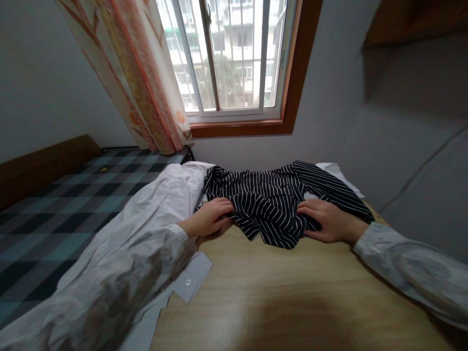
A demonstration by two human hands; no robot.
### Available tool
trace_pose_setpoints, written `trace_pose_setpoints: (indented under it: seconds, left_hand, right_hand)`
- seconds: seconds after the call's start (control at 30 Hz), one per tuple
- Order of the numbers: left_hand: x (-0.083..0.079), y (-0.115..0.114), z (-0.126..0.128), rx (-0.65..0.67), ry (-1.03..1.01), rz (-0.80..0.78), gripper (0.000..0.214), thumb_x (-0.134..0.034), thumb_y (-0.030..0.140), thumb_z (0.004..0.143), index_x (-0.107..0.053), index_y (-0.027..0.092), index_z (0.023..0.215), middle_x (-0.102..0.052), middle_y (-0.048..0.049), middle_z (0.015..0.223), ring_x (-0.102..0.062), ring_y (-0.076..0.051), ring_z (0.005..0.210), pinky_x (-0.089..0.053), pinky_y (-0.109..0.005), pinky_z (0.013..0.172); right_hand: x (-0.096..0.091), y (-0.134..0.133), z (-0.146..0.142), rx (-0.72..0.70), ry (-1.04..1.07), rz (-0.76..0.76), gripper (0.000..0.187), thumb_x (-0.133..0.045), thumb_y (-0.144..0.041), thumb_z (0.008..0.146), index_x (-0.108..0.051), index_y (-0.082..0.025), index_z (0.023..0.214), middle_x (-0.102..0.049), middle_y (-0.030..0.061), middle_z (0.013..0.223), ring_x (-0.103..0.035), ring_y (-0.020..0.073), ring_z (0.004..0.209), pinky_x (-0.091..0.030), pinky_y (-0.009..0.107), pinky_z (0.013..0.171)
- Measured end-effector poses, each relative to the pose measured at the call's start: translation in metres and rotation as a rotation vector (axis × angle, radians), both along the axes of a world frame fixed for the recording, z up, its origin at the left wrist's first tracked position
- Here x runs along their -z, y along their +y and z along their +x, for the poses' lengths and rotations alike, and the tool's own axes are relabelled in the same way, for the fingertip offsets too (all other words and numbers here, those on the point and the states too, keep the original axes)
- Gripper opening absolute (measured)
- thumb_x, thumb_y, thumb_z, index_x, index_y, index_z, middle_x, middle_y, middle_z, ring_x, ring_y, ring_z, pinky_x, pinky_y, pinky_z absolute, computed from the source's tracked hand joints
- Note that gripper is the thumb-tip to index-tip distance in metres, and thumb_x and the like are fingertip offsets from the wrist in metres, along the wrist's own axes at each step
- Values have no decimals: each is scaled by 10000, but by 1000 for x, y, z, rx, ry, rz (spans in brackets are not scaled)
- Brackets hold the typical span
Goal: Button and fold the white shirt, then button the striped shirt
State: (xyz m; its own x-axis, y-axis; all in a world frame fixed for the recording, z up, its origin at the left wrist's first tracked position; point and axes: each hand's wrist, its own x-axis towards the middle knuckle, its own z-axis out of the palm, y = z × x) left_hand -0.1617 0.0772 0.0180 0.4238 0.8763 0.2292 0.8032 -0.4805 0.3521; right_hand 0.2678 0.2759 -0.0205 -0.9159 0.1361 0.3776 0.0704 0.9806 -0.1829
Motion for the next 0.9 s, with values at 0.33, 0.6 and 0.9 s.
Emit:
trace_pose_setpoints:
  seconds: [0.33,0.6,0.9]
  left_hand:
    - [-50,-5,-28,-332,-916,-193,227,-630,381,872,-646,204,732,-645,-31,723,-582,-170,637,-518,-315,618]
    - [-64,-18,-38,-171,-239,-286,258,-785,435,849,-679,211,776,-647,-12,779,-590,-185,762,-498,-319,731]
    - [-42,-2,0,-50,14,-167,440,-795,639,968,-783,250,1175,-786,-87,1169,-739,-264,1045,-584,-398,970]
  right_hand:
    - [-16,27,-15,492,306,-810,447,-652,-702,988,-758,-270,946,-812,62,980,-733,291,939,-614,426,883]
    - [2,52,-3,645,129,-767,421,-801,-616,851,-751,-259,1068,-787,83,921,-726,286,846,-623,434,790]
    - [-17,5,-25,371,20,-119,456,-715,-638,1016,-754,-283,1298,-795,146,1302,-759,396,1162,-629,608,1039]
